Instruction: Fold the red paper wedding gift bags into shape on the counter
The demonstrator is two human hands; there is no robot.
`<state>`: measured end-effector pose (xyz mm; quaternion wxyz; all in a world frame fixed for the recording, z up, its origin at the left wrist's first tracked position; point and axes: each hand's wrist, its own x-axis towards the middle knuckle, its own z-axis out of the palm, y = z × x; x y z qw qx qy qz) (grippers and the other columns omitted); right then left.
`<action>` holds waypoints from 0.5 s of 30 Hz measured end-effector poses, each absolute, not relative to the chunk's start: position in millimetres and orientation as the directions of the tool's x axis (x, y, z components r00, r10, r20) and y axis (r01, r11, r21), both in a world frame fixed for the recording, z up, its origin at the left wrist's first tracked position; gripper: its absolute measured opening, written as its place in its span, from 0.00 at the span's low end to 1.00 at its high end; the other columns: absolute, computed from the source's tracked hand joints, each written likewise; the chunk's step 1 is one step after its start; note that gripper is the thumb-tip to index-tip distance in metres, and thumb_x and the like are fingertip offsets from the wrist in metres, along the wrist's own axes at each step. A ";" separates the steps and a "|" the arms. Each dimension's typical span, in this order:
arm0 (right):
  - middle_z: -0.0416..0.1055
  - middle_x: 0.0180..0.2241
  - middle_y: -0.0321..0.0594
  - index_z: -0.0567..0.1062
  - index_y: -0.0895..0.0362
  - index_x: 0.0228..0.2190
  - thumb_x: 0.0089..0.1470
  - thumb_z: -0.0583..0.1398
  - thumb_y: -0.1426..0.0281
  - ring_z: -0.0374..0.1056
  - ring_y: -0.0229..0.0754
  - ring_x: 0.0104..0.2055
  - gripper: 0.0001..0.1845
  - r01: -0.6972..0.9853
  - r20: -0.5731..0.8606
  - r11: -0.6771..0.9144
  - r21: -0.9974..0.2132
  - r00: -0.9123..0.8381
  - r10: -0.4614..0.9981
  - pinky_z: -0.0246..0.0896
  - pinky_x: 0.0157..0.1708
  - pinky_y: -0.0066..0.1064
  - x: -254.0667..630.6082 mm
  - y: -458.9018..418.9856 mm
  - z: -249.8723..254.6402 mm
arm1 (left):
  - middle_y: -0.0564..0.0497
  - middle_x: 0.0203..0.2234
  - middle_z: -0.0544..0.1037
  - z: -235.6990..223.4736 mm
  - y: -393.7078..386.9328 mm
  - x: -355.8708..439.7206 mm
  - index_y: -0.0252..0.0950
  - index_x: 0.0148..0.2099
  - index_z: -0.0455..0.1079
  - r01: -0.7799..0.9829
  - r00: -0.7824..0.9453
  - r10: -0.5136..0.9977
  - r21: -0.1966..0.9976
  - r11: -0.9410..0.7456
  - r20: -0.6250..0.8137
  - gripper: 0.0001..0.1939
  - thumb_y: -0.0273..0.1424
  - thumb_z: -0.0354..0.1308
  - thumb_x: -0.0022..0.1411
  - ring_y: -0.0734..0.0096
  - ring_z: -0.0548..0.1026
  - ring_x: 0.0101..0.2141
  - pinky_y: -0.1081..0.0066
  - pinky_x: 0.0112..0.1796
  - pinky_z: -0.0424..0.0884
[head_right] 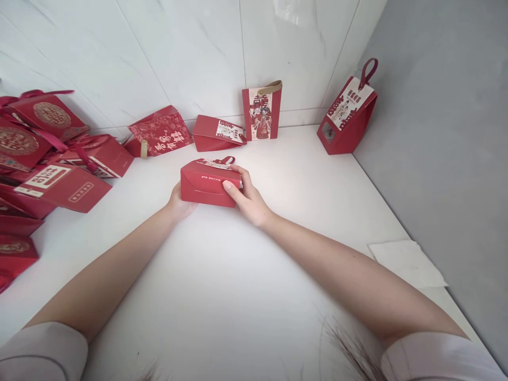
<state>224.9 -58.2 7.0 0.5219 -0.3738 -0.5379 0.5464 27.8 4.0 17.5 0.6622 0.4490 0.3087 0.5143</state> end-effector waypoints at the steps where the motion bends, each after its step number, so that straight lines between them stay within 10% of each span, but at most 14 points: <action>1: 0.68 0.66 0.44 0.57 0.47 0.65 0.61 0.60 0.39 0.64 0.51 0.69 0.41 -0.169 0.150 0.120 -0.978 -0.177 0.973 0.60 0.70 0.46 224.9 -58.2 6.8 | 0.47 0.56 0.82 17.4 4.2 27.6 0.41 0.52 0.77 -0.391 0.279 0.959 0.918 0.061 0.055 0.22 0.45 0.69 0.59 0.44 0.74 0.64 0.45 0.64 0.68; 15: 0.69 0.65 0.44 0.58 0.46 0.65 0.60 0.60 0.38 0.65 0.51 0.68 0.42 -0.158 0.141 0.114 -0.981 -0.171 0.975 0.60 0.70 0.47 224.5 -57.6 6.2 | 0.46 0.55 0.82 25.2 0.5 29.9 0.40 0.52 0.78 -0.295 0.274 0.960 0.955 0.033 0.052 0.24 0.48 0.70 0.58 0.43 0.76 0.60 0.46 0.63 0.70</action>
